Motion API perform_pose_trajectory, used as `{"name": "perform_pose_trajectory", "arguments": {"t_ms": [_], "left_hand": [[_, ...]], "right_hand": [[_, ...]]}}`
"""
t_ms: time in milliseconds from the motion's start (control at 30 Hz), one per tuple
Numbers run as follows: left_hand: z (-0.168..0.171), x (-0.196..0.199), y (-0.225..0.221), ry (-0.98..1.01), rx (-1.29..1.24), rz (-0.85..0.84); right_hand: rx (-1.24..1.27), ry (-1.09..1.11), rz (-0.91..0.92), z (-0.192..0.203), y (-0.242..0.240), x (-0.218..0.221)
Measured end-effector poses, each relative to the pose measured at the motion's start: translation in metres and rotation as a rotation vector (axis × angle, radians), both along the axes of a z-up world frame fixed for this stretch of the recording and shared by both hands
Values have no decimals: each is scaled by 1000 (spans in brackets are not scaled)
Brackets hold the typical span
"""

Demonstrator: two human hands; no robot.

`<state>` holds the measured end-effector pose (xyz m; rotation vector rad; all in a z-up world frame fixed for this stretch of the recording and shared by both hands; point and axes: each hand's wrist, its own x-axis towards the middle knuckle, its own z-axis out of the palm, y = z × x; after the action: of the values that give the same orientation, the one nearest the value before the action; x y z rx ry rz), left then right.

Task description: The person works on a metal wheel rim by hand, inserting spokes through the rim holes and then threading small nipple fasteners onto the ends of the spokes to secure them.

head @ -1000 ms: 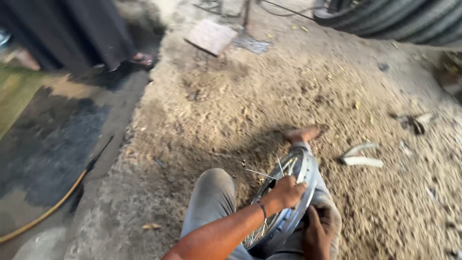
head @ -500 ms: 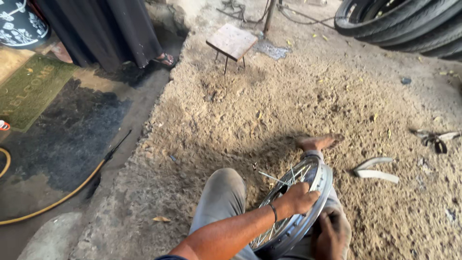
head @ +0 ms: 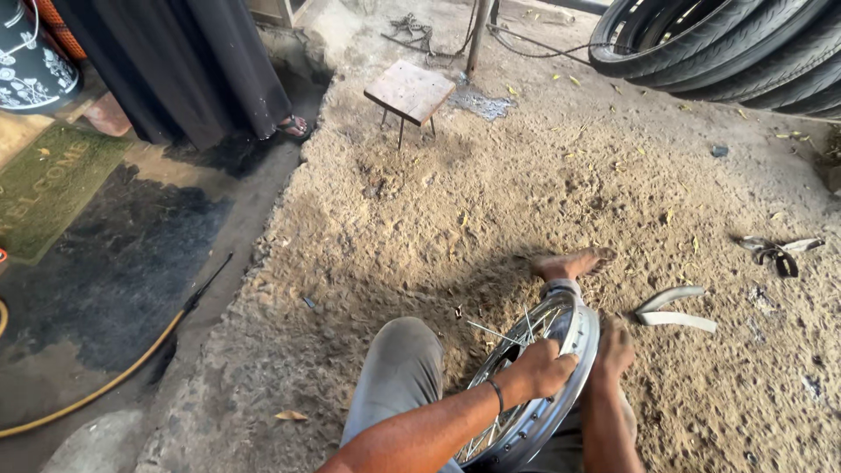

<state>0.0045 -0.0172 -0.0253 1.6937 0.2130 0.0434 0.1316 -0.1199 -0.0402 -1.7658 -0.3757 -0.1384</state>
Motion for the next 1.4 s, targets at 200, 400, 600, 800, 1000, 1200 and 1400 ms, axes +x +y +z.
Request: {"name": "perform_pose_trajectory", "arguments": {"t_ms": [200, 400, 600, 800, 1000, 1200, 1400], "left_hand": [[-24, 0, -4, -116, 128, 112], [-24, 10, -1, 12, 124, 31], [-44, 13, 4, -226, 367, 53], [-55, 23, -10, -37, 265, -25], [-19, 5, 5, -60, 144, 93], [-16, 4, 11, 45, 121, -82], [-23, 15, -1, -2, 93, 73]], "right_hand": [[361, 391, -13, -23, -31, -59], [130, 134, 5, -1, -36, -40], [-71, 0, 84, 21, -47, -94], [416, 526, 195, 9, -62, -154], [478, 505, 311, 10, -51, -144], [285, 289, 208, 27, -47, -135], [-11, 234, 190, 59, -58, -139]]}}
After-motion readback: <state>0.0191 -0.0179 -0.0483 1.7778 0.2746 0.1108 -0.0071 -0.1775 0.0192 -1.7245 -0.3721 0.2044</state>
